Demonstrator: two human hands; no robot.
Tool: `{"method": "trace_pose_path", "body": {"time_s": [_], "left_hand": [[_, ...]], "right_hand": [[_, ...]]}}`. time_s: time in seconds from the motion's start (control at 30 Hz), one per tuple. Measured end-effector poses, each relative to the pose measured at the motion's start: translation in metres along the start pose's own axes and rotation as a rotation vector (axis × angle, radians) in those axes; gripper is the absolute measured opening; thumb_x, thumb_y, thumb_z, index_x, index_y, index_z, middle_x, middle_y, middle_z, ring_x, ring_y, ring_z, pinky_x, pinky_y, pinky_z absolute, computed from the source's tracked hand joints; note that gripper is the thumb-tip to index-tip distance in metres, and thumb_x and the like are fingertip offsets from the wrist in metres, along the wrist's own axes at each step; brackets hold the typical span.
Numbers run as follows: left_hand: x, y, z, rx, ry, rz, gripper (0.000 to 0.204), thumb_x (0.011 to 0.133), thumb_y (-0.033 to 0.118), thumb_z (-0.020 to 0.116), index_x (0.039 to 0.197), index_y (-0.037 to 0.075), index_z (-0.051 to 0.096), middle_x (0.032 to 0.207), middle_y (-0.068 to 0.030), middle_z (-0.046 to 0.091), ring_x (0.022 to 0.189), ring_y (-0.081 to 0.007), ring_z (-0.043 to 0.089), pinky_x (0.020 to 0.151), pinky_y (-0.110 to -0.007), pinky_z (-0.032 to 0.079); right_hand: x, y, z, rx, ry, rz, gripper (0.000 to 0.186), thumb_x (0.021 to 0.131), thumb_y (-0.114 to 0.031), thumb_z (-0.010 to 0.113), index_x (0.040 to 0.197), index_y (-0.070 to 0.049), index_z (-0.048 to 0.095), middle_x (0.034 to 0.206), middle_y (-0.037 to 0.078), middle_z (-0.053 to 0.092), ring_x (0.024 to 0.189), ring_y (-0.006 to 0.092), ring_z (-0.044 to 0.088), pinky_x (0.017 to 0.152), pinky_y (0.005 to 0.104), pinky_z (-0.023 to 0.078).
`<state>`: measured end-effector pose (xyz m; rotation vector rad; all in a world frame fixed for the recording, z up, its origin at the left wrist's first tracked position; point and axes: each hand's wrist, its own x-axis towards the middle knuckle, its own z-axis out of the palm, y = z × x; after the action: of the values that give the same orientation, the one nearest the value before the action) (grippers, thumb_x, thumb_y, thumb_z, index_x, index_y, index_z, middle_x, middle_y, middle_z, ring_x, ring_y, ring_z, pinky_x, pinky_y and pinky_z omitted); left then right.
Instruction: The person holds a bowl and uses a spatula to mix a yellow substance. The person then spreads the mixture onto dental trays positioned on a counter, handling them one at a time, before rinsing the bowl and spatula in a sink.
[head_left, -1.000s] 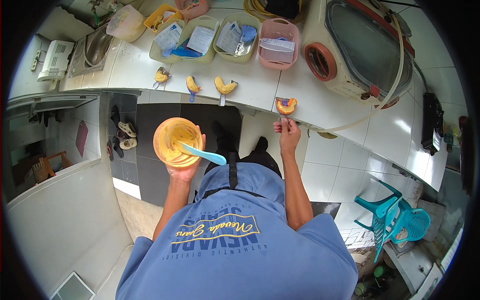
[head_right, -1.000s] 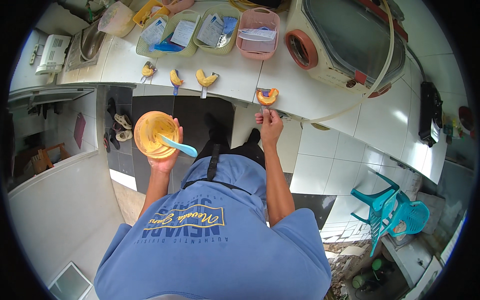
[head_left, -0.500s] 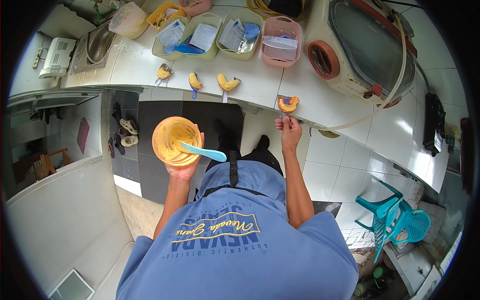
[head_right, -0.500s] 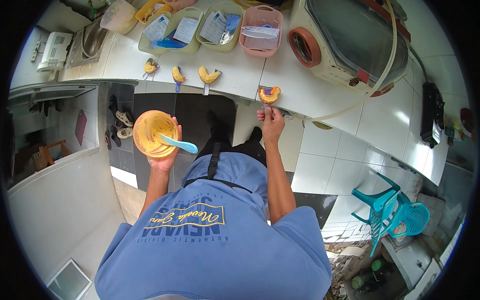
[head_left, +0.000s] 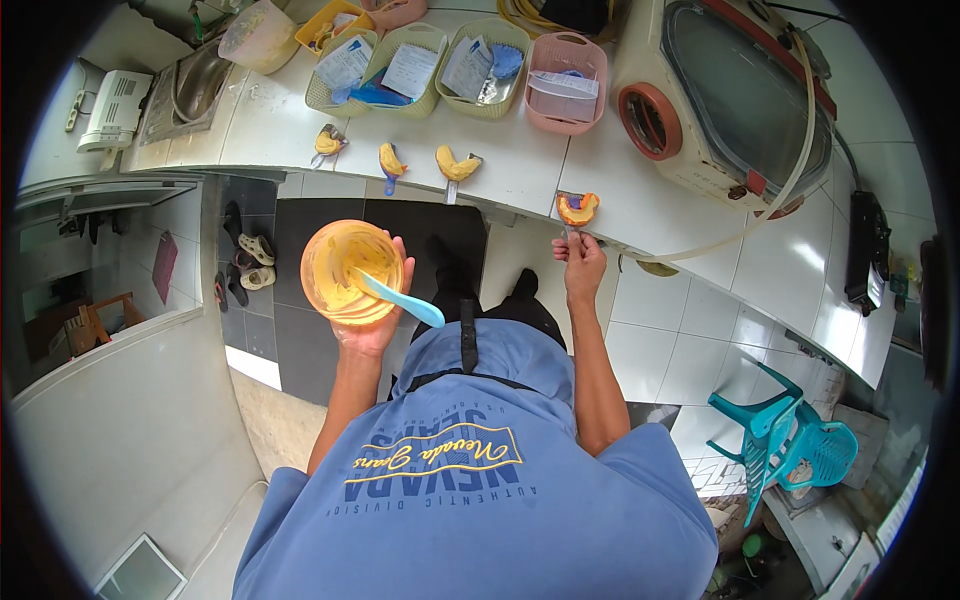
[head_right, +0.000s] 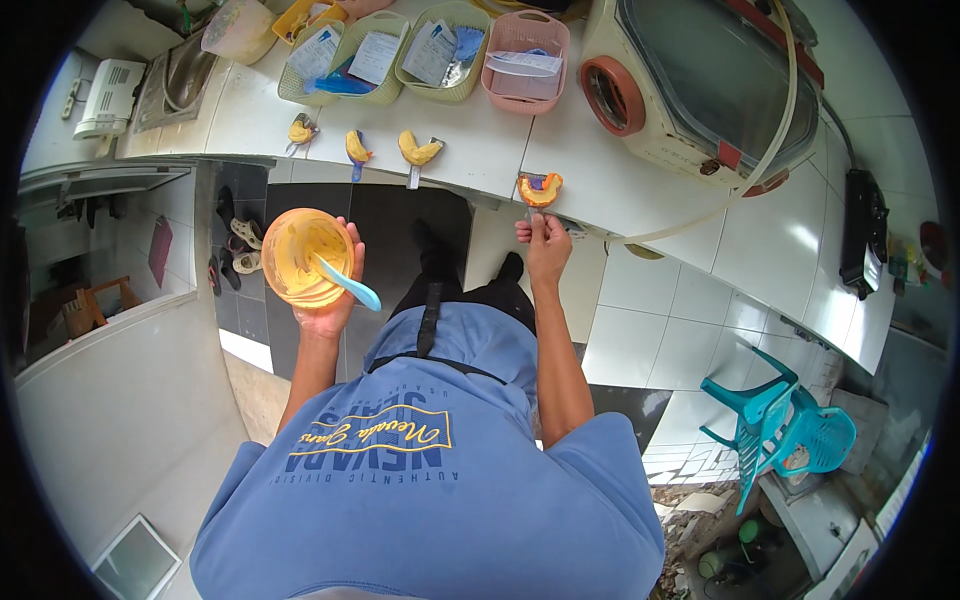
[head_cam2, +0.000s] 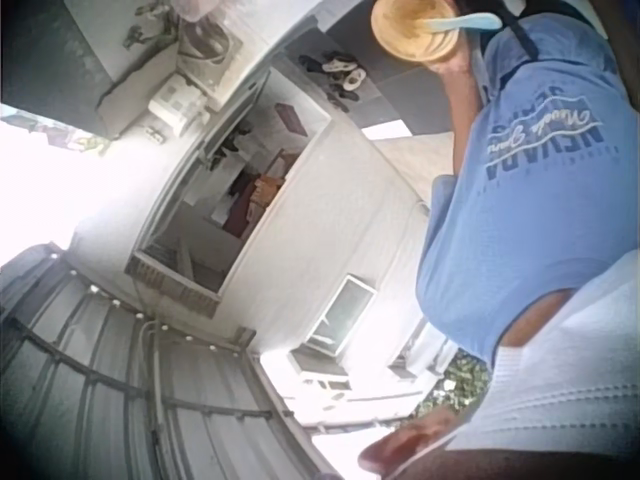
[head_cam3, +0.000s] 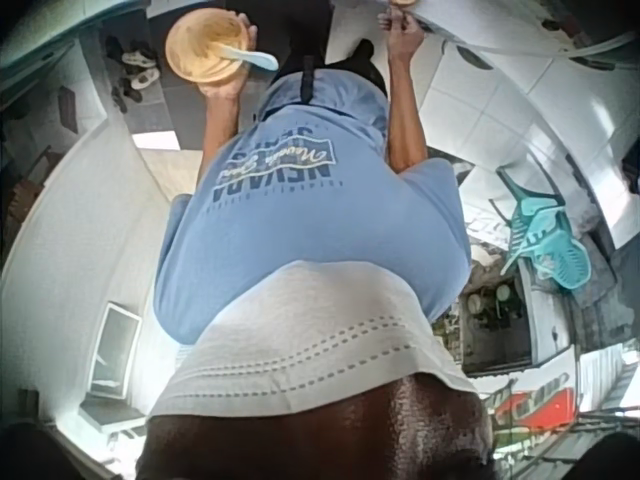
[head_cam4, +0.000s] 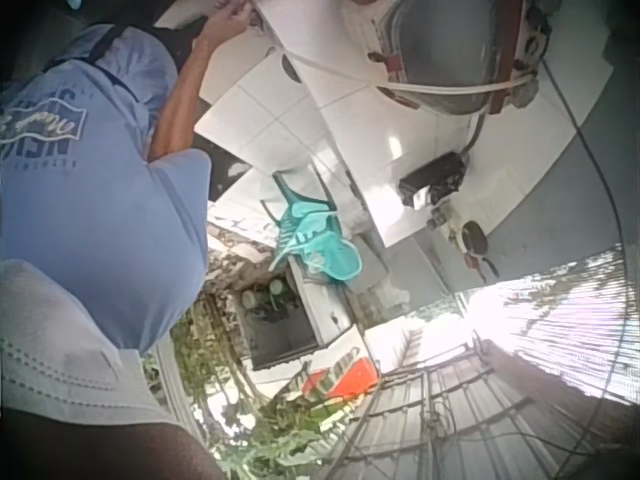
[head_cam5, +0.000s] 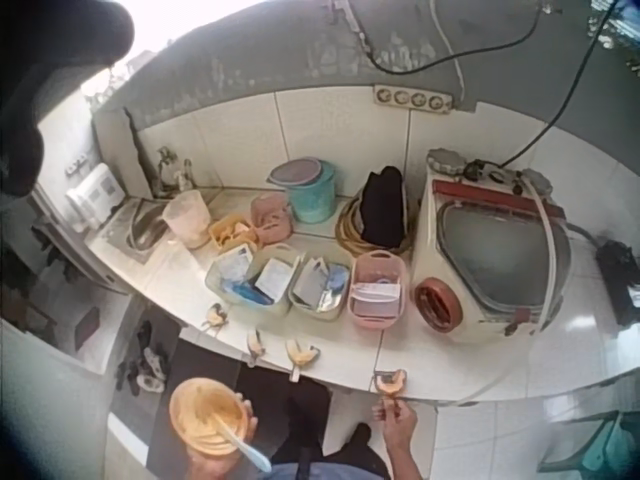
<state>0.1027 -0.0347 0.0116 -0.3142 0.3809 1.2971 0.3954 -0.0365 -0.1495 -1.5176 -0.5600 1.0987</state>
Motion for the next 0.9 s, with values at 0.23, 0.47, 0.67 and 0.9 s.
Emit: {"method": "trace_pose_path", "body": {"time_s": [0.23, 0.47, 0.67, 0.9], "left_hand": [[0.0, 0.003, -0.002, -0.033, 0.008, -0.027, 0.059, 0.086, 0.047, 0.062, 0.132, 0.011, 0.052, 0.135, -0.0153, 0.051, 0.132, -0.0334, 0.042, 0.113, -0.051, 0.03], [0.001, 0.003, -0.004, -0.032, 0.044, -0.02, 0.058, 0.086, 0.047, 0.061, 0.132, 0.011, 0.052, 0.133, -0.0151, 0.053, 0.13, -0.0333, 0.044, 0.112, -0.05, 0.032], [0.001, 0.001, -0.006, -0.022, 0.049, -0.024, 0.057, 0.086, 0.047, 0.061, 0.131, 0.012, 0.053, 0.133, -0.0147, 0.053, 0.13, -0.0331, 0.044, 0.112, -0.05, 0.033], [0.003, -0.001, -0.003, -0.009, 0.086, -0.023, 0.058, 0.086, 0.046, 0.062, 0.131, 0.012, 0.053, 0.133, -0.0142, 0.053, 0.13, -0.0329, 0.044, 0.112, -0.049, 0.033]], "right_hand": [[-0.003, -0.006, -0.004, -0.015, -0.02, -0.015, 0.026, 0.098, -0.019, 0.053, 0.091, 0.004, 0.062, 0.079, 0.011, 0.068, 0.064, 0.0117, 0.061, 0.063, 0.0254, 0.052], [0.002, 0.003, -0.006, -0.002, -0.011, -0.012, 0.027, 0.098, -0.021, 0.054, 0.091, 0.005, 0.062, 0.078, 0.011, 0.069, 0.063, 0.0118, 0.062, 0.06, 0.0251, 0.052], [-0.012, -0.023, 0.006, -0.269, 0.141, -0.266, 0.027, 0.098, -0.02, 0.054, 0.089, 0.005, 0.063, 0.076, 0.012, 0.07, 0.064, 0.0152, 0.066, 0.062, 0.0281, 0.054], [-0.011, -0.021, 0.0, -0.554, 0.175, -0.413, 0.02, 0.096, -0.015, 0.055, 0.094, 0.002, 0.066, 0.077, 0.012, 0.071, 0.07, 0.021, 0.071, 0.066, 0.0306, 0.055]]}}
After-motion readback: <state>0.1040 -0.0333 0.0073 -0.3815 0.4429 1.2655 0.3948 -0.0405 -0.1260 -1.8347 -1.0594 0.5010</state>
